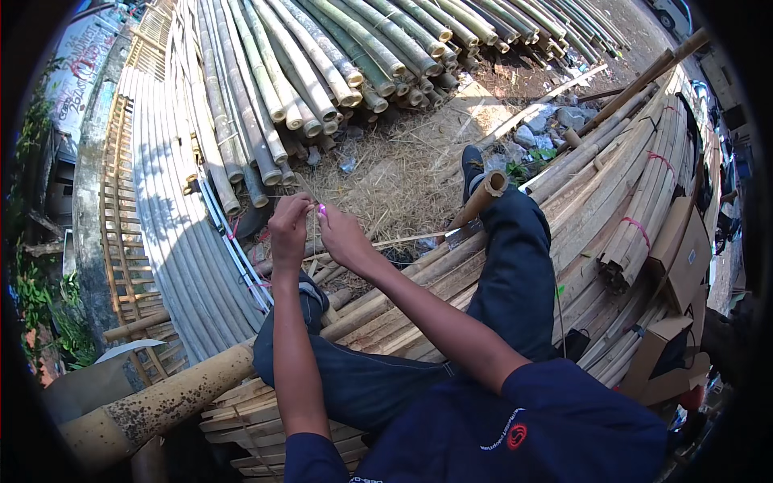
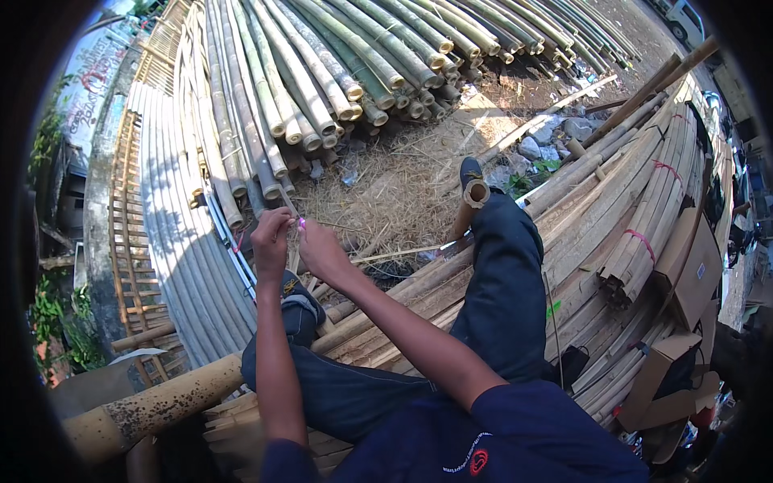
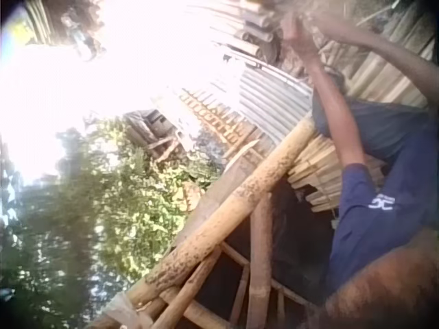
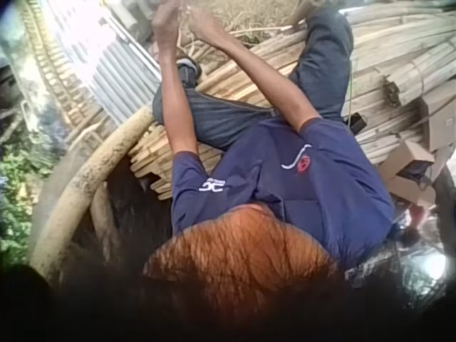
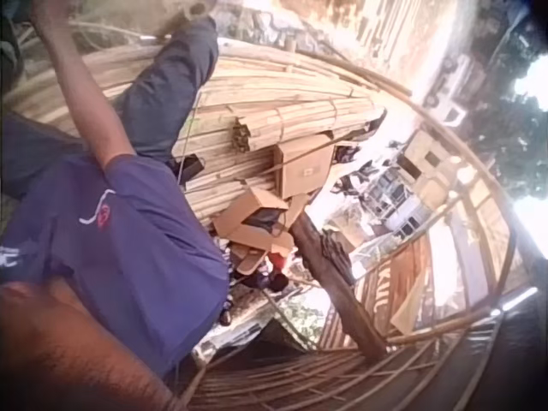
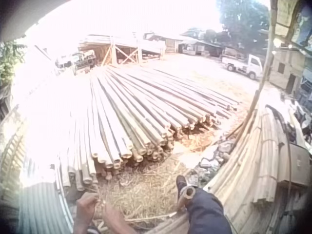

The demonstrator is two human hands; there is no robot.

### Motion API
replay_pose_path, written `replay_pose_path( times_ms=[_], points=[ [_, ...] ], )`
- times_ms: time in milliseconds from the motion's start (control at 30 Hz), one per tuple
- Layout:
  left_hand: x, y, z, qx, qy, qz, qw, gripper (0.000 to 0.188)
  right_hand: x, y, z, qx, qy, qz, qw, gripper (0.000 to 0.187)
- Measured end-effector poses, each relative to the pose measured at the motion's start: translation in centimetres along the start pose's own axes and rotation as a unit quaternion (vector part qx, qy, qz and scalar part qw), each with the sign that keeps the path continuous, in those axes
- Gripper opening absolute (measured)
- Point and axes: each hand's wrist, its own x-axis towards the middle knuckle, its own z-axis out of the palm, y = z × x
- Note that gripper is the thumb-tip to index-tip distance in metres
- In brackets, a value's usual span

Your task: Shaving or peeling a thin strip of bamboo with a small knife while sitting on a pile of bamboo poles.

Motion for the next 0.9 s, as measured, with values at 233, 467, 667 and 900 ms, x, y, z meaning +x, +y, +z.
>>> replay_pose_path(
  times_ms=[233,467,667,900],
  points=[
    [0.4,1.2,0.8,0.008,-0.014,0.062,0.998,0.012,1.7,6.3,0.0,-0.051,-0.016,0.030,0.998,0.031],
    [0.3,1.2,-1.3,0.144,-0.034,0.118,0.982,0.014,0.0,1.4,-0.4,0.027,-0.006,-0.047,0.999,0.030],
    [0.8,1.1,-0.3,0.088,-0.047,0.073,0.992,0.012,-0.6,13.5,0.7,-0.169,-0.120,-0.003,0.978,0.032],
    [0.4,0.1,-1.2,0.011,-0.032,-0.081,0.996,0.011,-3.1,11.9,-2.6,-0.037,-0.027,0.124,0.991,0.036]
  ],
)
